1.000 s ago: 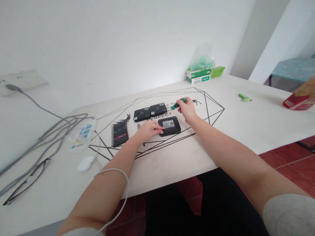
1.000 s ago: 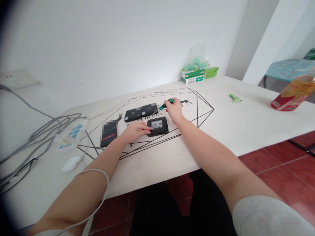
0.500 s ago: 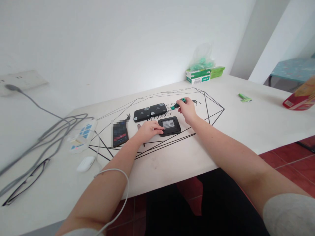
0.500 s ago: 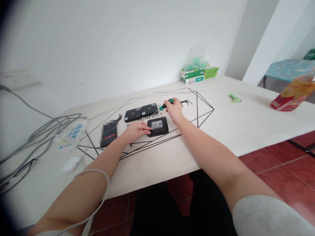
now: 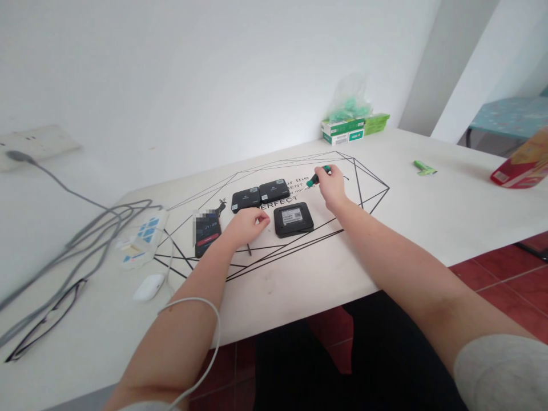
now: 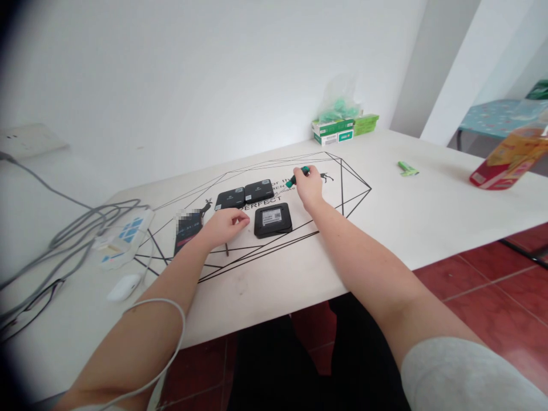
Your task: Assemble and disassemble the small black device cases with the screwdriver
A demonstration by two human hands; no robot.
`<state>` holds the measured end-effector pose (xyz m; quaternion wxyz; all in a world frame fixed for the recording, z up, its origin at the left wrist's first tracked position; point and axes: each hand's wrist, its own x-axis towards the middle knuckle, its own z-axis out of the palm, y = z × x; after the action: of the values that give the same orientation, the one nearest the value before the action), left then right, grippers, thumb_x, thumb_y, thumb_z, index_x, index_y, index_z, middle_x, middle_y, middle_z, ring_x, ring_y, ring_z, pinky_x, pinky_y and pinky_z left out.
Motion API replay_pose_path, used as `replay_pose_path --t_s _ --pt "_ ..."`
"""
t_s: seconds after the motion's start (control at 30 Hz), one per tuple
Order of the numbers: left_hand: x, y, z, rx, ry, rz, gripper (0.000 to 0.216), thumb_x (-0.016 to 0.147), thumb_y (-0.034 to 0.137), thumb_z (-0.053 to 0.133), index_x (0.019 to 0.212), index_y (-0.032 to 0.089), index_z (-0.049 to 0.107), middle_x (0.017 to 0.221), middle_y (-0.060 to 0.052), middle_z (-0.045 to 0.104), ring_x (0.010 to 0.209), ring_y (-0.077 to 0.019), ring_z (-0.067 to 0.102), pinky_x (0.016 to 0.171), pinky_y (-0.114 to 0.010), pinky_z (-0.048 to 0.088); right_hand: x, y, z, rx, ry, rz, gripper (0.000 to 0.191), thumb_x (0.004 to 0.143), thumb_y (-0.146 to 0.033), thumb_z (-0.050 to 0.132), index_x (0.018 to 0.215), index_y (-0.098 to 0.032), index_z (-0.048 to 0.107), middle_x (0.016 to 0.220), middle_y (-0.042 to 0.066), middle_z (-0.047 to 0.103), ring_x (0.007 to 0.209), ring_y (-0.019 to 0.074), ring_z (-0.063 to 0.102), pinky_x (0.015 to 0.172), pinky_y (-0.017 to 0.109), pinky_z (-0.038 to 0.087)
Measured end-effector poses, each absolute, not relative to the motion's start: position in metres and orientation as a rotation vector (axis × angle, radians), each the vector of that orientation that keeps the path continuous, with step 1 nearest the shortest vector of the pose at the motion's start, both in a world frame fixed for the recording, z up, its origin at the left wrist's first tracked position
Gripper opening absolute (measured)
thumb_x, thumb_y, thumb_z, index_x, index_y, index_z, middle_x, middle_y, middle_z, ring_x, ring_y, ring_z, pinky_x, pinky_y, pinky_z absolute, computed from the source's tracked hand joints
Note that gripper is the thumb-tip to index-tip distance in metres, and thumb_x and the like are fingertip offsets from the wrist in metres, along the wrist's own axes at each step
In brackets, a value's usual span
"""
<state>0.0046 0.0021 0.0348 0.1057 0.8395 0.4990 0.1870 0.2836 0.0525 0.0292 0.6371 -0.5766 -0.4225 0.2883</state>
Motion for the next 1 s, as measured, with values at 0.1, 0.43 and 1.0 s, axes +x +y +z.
replay_pose_path --t_s 0.1,0.43,1.0 --pt "0.0 0.006 0.032 2.545 1.372 0.375 0.023 0.087 0.04 0.066 0.088 0.023 0.081 0.084 -0.004 0.075 0.078 -0.0209 0.066 0.077 -0.033 0.051 0.304 0.063 0.024 -1.509 -0.959 0.584 0.022 0.089 -0.045 0.055 0.09 -0.023 0.058 0.088 0.005 0.071 0.087 0.022 0.069 0.082 0.035 0.053" --pt "0.003 0.007 0.029 2.56 1.387 0.242 0.016 0.091 0.031 0.061 0.086 0.022 0.074 0.089 -0.005 0.074 0.086 -0.0223 0.068 0.083 -0.034 0.051 0.305 0.056 0.019 -2.157 -1.543 0.496 0.055 0.083 -0.029 0.074 0.133 -0.014 0.057 0.131 0.027 0.064 0.122 0.0394 0.066 0.1 0.053 0.052" --pt "0.029 -0.01 0.034 2.495 1.794 0.106 0.02 0.099 0.032 0.063 0.084 0.019 0.068 0.104 -0.012 0.073 0.1 -0.0292 0.069 0.091 -0.041 0.051 0.261 0.027 0.021 -1.779 -2.062 0.469 0.051 0.087 -0.072 0.067 0.097 -0.022 0.068 0.102 0.016 0.078 0.091 0.0306 0.072 0.079 0.038 0.053"
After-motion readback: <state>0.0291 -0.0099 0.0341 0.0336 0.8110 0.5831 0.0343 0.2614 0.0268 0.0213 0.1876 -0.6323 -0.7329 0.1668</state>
